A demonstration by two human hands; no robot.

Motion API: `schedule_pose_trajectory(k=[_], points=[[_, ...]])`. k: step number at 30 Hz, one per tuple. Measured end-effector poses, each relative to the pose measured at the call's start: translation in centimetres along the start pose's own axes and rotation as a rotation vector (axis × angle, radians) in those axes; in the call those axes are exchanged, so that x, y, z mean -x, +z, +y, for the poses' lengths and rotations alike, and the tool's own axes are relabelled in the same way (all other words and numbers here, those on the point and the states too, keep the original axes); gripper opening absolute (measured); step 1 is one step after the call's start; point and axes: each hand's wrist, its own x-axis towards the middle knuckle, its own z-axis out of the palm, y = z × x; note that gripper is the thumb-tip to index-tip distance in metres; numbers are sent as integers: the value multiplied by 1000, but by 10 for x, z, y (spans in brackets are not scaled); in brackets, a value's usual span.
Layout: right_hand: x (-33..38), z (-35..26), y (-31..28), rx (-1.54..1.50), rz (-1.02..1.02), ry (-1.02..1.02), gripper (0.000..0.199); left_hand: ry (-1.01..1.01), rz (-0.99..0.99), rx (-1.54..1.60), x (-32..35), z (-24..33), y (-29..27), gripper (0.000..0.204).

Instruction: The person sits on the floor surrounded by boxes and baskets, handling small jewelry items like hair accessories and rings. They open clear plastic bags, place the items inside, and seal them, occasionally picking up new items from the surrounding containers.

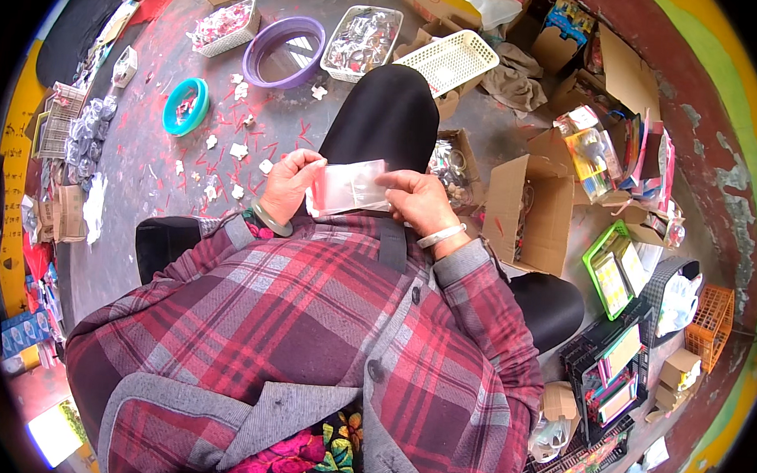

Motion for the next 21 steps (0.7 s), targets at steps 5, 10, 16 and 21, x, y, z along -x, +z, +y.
schedule_pose_trajectory(k=[5, 10, 16, 21], points=[[-3, 8, 0, 217, 128, -33, 8, -3, 9, -6, 0, -2, -1, 8], [-7, 18, -1, 324, 180, -169, 13, 4, 4, -40, 0, -1, -1, 9], [8, -4, 12, 588, 325, -381, 8, 0, 10, -45, 1, 0, -1, 9], [11, -3, 11, 698, 266, -533, 10, 9, 6, -29, 1, 2, 1, 9]])
